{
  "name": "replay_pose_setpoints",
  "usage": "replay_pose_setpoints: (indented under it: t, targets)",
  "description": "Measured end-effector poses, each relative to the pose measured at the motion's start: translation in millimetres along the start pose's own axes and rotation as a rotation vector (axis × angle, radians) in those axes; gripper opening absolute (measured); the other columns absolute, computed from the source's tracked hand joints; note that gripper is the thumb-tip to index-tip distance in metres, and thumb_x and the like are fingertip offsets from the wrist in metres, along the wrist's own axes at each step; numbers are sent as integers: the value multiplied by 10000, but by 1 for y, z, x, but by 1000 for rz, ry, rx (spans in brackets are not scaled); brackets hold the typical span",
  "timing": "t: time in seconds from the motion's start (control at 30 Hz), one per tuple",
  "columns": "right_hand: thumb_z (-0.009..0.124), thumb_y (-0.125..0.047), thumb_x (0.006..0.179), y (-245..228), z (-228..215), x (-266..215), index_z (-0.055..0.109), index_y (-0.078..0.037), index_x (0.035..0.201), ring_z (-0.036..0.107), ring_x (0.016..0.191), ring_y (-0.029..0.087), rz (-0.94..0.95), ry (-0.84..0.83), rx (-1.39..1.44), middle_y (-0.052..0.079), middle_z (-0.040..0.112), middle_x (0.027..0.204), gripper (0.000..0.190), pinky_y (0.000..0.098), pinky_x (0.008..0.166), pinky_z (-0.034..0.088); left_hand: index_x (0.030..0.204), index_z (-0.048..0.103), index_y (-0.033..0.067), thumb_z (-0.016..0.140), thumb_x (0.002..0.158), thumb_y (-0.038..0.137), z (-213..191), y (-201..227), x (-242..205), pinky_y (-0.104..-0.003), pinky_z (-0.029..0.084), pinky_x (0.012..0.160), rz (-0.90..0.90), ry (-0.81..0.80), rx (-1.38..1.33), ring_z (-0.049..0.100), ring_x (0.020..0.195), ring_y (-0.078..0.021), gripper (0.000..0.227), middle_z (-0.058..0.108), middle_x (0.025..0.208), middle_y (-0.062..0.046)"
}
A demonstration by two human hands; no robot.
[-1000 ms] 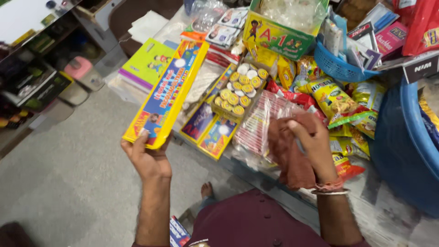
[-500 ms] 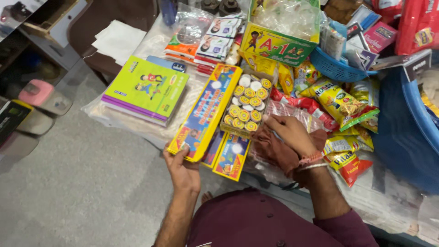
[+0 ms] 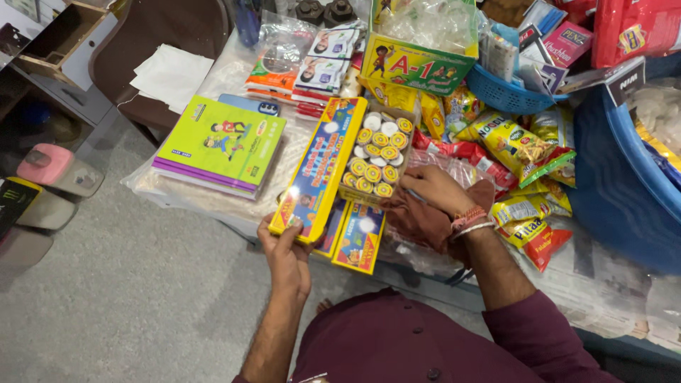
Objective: The person wipes the surfaces of several small cardboard boxes with a brown cloth. They pick up each box, wipe it on all sides, and place it back on a stack on the floor.
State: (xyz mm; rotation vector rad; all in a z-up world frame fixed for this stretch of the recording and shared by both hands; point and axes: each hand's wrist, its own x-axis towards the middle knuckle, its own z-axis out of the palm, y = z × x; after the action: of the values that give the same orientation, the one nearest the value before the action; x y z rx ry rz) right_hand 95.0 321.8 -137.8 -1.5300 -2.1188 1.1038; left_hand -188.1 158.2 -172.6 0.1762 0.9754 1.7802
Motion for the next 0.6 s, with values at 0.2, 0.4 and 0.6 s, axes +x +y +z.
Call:
replay_pose_setpoints:
  t: [0.2,0.4,0.6]
  targets:
    - [623,-299,896,-11,4,-8,704,23,829,580,574,158,-26,93,-65,124,615,613,339,379,588,473,1342,393,170,610,881,1,3,2,0,-434,625,756,11,8,-17,634,1067,-208,537,575,1256,-95]
    - [627,-289,897,-18,4,-22,675,28,788,518,571,122,-58,116,8,106,581,592,339,375,542,437,1340,375,159,628,885,17,4,4,-3,-441,634,739,14,-3,18,630,1059,-217,539,564,1251,-107]
    - [625,-268,886,-23,4,-28,662,38,790,531,561,134,-32,208,-28,111,592,594,324,377,537,435,1327,371,168,632,889,50,3,8,-6,-447,641,743,24,2,45,644,1071,-232,523,561,1259,-104]
